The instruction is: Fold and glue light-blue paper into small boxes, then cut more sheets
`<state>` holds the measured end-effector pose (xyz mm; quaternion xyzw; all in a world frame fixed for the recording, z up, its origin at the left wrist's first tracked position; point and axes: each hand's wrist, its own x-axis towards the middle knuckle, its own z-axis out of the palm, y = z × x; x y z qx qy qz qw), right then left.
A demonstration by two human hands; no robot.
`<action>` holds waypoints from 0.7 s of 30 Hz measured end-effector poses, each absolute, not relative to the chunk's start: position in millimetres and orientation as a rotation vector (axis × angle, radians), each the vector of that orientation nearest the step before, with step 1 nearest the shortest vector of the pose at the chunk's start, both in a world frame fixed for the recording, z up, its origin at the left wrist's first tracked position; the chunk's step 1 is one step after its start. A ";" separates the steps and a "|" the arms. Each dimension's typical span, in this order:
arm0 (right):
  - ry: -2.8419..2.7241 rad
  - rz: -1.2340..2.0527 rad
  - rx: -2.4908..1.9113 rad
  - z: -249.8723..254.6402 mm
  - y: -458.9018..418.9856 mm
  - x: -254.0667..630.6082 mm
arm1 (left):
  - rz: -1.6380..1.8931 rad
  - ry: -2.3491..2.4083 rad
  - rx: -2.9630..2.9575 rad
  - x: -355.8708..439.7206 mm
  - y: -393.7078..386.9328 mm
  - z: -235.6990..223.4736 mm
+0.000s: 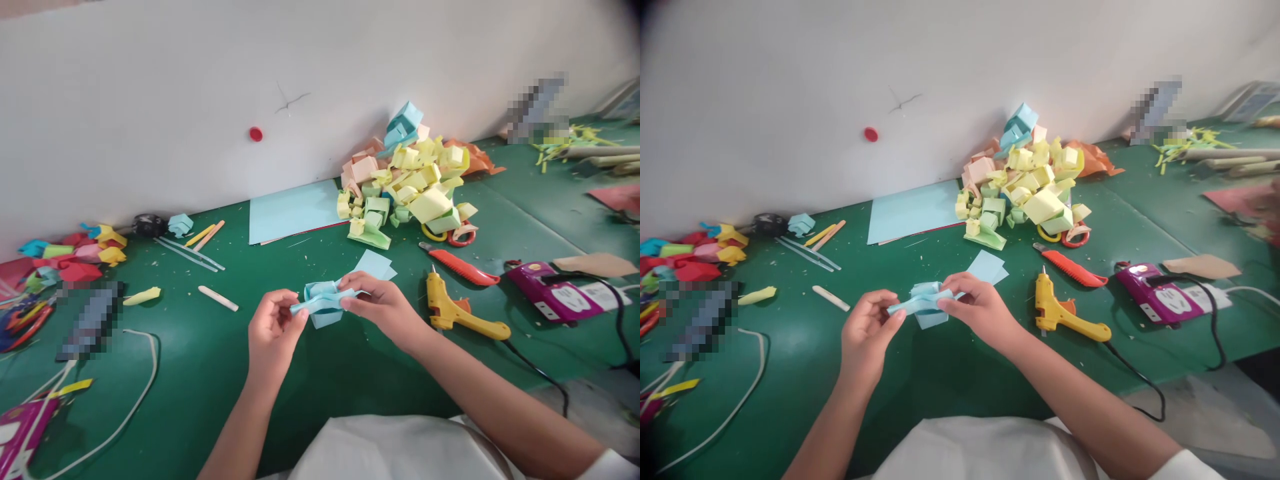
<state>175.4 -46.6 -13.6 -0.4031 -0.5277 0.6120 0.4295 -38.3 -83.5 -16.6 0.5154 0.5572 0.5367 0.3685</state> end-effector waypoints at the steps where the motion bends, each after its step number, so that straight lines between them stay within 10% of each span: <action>1: -1.297 1.540 -0.988 -13.8 -45.6 175.3 | 1.319 1.413 1.358 -40.1 -81.3 -15.6; 21: -1.559 1.279 -0.744 -3.6 -67.6 167.3 | 1.335 1.499 1.928 -7.9 -86.3 0.3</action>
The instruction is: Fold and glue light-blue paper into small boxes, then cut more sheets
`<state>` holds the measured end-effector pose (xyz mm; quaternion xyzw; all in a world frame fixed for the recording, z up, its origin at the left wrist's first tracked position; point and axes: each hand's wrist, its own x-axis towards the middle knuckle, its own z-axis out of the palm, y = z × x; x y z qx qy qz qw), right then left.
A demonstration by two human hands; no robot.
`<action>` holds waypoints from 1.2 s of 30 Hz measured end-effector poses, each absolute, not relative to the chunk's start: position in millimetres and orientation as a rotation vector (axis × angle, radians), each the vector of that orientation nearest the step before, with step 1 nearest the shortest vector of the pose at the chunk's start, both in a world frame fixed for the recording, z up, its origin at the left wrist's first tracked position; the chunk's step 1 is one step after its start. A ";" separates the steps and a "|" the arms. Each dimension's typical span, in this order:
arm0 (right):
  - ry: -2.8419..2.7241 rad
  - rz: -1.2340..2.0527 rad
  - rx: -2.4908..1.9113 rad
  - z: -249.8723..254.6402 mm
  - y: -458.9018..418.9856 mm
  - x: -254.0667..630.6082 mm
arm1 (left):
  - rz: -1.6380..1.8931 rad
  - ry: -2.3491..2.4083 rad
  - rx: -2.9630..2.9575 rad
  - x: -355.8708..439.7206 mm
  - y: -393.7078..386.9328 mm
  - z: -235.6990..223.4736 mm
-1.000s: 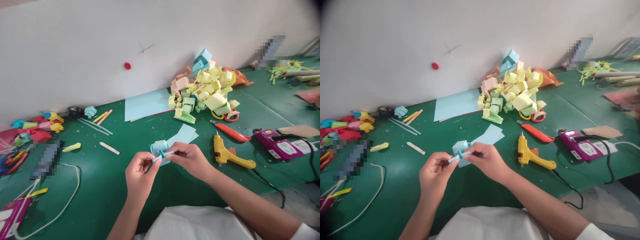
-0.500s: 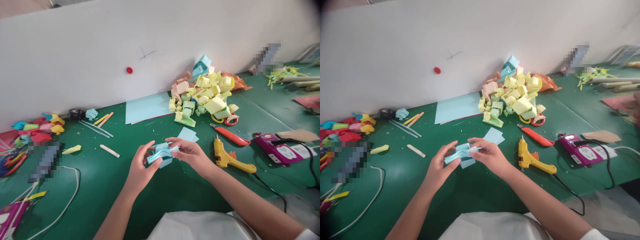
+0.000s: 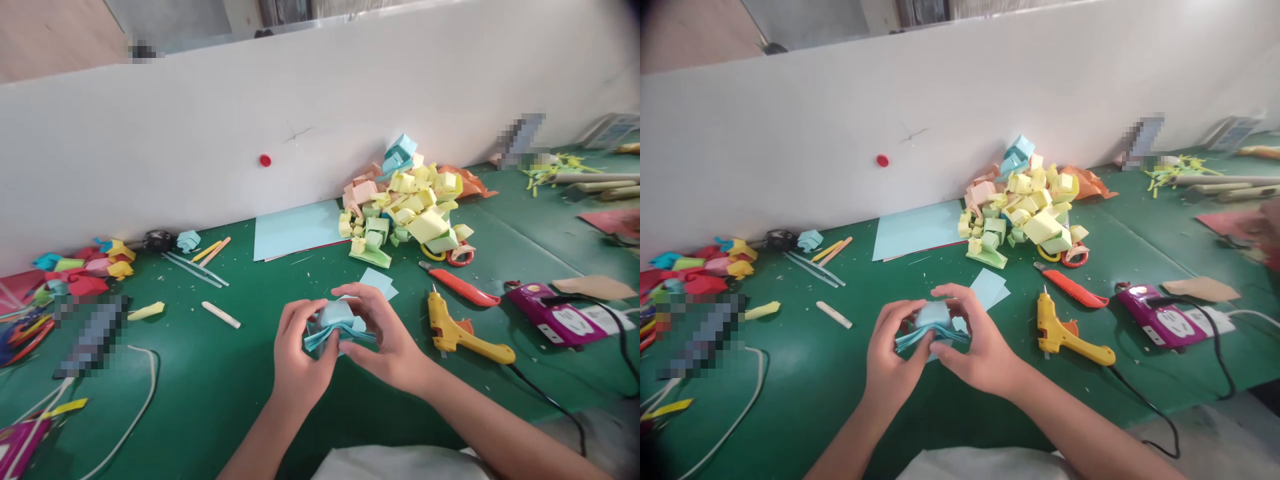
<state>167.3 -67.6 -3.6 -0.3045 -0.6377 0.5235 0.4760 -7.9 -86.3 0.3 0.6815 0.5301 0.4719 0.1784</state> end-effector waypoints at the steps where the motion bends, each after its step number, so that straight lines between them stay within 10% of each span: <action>1: -1.579 1.207 -0.754 -2.9 -69.9 165.3 | 1.358 1.506 1.949 -6.6 -86.4 0.8; 19: -1.435 0.909 -0.717 35.7 -23.8 205.1 | 1.409 1.270 1.919 -24.2 -91.7 -1.5; 29: -1.621 -0.255 -0.665 155.7 143.3 303.3 | 1.199 1.595 1.722 -45.8 -81.5 -26.5; 36: -1.964 -0.323 -1.149 89.4 176.4 315.6 | 1.215 1.710 1.675 -41.8 -84.3 -22.0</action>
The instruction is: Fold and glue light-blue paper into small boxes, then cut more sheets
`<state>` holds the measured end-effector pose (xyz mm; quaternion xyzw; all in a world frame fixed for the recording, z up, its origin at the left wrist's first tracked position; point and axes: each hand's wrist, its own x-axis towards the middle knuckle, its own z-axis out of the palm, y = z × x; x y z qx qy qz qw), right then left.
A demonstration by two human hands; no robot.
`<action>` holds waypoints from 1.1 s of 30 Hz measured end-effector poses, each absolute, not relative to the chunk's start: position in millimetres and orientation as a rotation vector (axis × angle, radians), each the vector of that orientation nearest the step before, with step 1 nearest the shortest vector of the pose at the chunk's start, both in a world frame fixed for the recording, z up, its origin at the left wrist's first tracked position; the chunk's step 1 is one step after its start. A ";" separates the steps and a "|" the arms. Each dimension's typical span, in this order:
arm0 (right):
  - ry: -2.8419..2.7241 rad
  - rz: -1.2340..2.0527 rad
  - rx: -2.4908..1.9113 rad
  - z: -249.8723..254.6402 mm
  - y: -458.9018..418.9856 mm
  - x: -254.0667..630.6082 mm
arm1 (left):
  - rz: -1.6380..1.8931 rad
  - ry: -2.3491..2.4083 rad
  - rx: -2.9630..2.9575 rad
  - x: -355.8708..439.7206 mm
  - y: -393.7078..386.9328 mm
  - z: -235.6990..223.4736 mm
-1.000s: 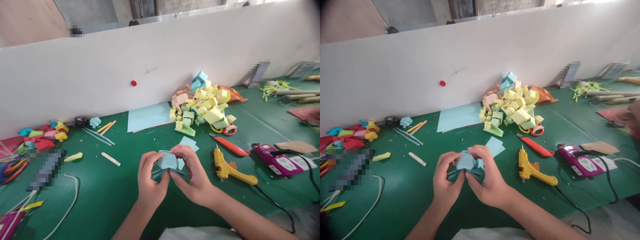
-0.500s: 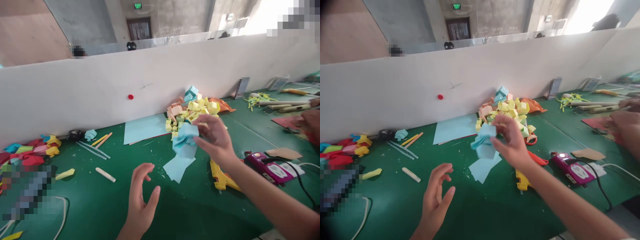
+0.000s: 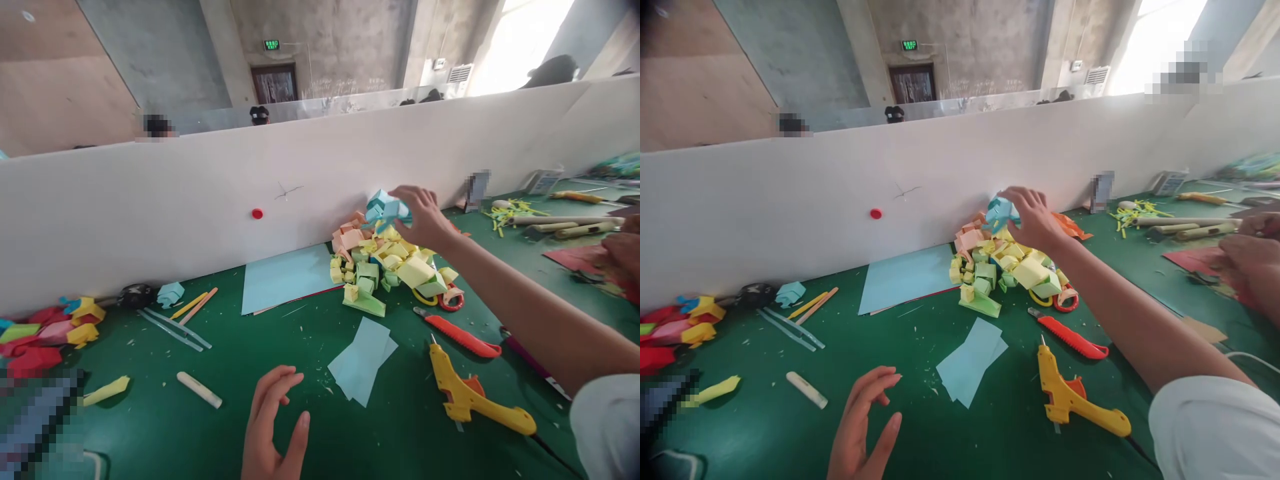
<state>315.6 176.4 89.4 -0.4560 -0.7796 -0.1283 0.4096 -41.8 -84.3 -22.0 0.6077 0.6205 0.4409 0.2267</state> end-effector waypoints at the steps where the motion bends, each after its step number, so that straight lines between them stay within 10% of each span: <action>1: -1.994 -0.291 -1.173 77.2 175.9 317.7 | 1.226 1.708 1.676 -42.6 -83.8 -22.4; 22: -2.044 -0.143 -1.192 56.1 97.1 328.6 | 0.973 1.721 2.086 -88.0 -37.7 -30.5; 33: -2.529 0.663 -1.170 -29.6 -71.8 224.5 | 0.337 1.950 2.432 -105.1 124.1 -37.0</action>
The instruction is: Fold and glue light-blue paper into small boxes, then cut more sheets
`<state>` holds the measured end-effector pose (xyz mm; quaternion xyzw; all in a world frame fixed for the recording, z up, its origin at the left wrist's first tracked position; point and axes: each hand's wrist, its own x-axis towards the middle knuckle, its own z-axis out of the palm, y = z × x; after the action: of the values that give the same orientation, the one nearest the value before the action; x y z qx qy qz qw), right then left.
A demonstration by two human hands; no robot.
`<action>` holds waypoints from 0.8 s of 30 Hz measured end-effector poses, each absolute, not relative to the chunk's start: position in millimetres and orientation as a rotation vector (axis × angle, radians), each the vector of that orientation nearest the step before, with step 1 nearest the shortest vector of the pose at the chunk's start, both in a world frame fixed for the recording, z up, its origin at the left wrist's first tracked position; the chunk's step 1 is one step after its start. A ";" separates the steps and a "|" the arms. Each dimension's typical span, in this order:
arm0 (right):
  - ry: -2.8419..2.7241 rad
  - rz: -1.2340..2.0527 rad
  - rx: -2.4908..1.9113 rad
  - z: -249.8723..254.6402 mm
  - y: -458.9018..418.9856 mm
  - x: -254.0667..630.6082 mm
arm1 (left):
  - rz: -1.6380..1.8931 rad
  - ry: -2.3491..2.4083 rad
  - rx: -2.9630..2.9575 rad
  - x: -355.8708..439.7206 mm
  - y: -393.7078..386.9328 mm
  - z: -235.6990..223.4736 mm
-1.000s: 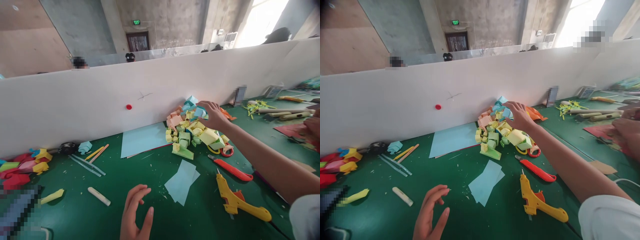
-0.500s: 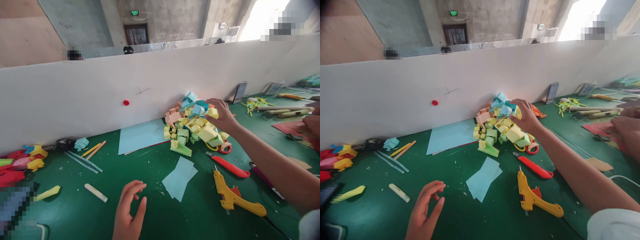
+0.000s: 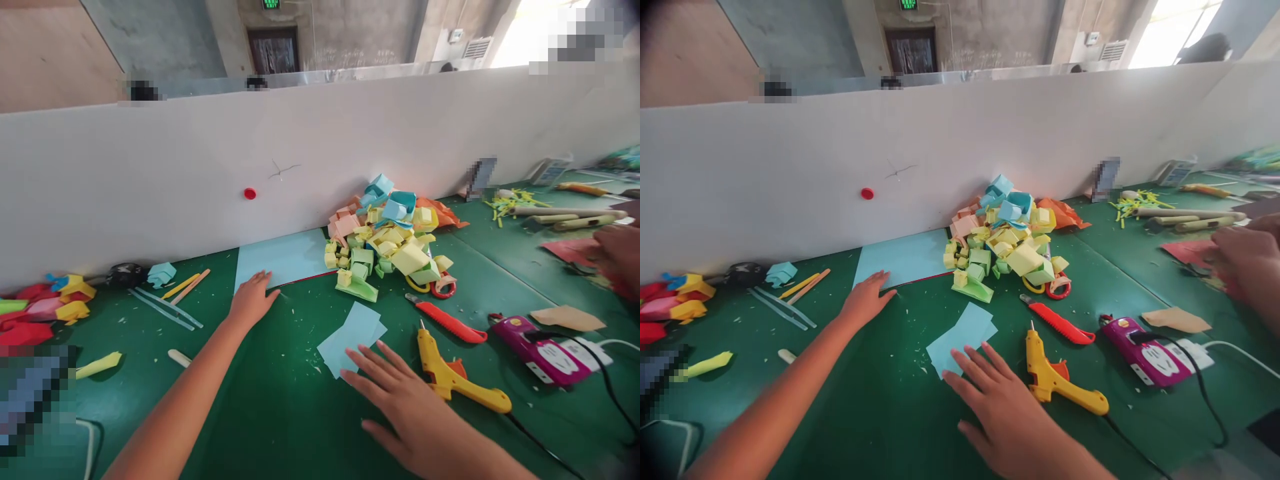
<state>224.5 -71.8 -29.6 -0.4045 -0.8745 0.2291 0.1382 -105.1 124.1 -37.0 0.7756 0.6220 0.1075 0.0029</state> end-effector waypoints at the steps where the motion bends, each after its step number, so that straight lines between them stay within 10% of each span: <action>1: -2.523 0.691 -1.195 -34.6 -74.5 217.6 | 0.314 1.956 2.440 -106.4 132.0 -35.9; 24: -2.458 0.699 -1.423 -47.1 -75.1 204.4 | 0.453 2.038 2.673 -142.6 119.6 -6.7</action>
<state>204.4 -75.1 -47.1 -0.4836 -0.8354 0.2377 0.1081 -142.6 119.6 -6.7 0.7819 0.5962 0.1325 -0.1246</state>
